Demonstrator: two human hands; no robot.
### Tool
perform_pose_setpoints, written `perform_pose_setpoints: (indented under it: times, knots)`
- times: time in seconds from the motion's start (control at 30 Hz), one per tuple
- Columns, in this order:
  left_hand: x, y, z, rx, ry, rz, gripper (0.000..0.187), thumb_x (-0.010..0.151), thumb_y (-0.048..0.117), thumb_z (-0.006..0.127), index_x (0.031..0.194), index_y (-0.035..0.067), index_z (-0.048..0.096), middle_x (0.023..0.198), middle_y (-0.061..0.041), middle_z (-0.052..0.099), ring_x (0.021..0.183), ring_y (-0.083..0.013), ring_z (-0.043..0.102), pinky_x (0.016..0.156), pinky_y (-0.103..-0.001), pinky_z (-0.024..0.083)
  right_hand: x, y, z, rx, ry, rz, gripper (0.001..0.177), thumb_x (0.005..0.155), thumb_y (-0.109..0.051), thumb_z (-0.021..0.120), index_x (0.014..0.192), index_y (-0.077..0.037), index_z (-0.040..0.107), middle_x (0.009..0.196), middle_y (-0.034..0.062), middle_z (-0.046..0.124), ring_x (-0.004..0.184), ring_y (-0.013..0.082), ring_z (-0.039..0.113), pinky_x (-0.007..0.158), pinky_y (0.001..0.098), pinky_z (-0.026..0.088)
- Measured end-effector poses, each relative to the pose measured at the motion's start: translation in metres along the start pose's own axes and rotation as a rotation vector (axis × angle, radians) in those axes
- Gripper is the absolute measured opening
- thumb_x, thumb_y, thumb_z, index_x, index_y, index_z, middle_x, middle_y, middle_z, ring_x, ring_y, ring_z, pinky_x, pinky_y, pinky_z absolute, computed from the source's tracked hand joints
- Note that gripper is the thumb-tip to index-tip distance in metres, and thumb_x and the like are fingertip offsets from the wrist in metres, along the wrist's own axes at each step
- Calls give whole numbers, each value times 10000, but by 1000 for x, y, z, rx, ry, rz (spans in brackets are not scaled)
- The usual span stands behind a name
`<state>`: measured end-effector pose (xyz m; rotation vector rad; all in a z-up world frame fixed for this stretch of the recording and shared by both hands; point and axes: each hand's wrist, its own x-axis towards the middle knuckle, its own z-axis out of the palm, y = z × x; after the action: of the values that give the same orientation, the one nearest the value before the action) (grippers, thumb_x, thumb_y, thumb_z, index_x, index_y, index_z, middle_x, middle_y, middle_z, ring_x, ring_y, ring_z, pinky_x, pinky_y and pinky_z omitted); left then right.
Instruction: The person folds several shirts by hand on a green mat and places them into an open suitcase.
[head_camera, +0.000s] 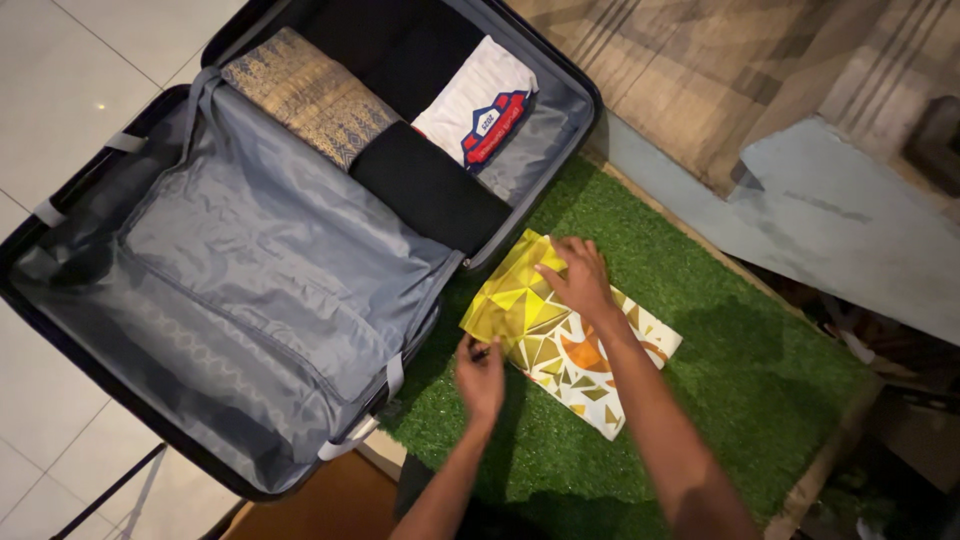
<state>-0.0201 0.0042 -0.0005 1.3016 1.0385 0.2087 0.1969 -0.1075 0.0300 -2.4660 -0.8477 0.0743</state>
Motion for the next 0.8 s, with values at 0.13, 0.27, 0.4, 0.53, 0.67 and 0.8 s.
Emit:
perform_pose_setpoints:
  times: [0.13,0.27,0.4,0.53,0.67,0.8]
  knots:
    - [13,12,-2,29,80,45,373,881,220,809,1116,-46,695,766,-49,640,700,-108,538,644,-273,482,4,13,12,19,9,45,317,902,-291,721,1060,-19,757,1109,164,671,1062,349,587,916,462,474]
    - [23,7,1,89,-1,-141,378,928,308,750,943,-69,750,760,-72,690,642,-107,582,574,-296,504,18,42,22,127,-78,107,232,963,-217,701,898,-2,758,839,191,652,815,335,619,753,447,497]
    - [36,-24,9,-234,-59,-161,410,984,363,611,1002,-28,731,839,-68,750,684,-107,697,612,-312,619,23,64,27,251,-212,358,262,1013,-252,677,940,-6,730,710,210,634,640,294,575,629,427,470]
    - [36,-39,11,-360,-87,-231,536,1025,448,502,1043,-46,709,877,-99,772,707,-153,734,655,-329,640,27,58,21,329,-216,323,252,975,-280,689,992,-33,734,777,102,717,650,184,672,629,342,528]
    - [30,-17,13,-143,-106,-206,553,998,468,623,1114,-55,759,929,-137,773,754,-140,686,656,-323,585,40,48,8,372,-413,420,612,756,-324,900,1205,-8,630,899,135,743,794,222,707,721,370,571]
    - [26,-5,27,-202,-176,-46,501,859,352,799,1163,-38,719,1062,-107,784,892,-153,716,786,-316,561,44,56,10,502,-488,324,765,669,-284,942,1255,12,550,1024,157,733,911,217,710,795,356,573]
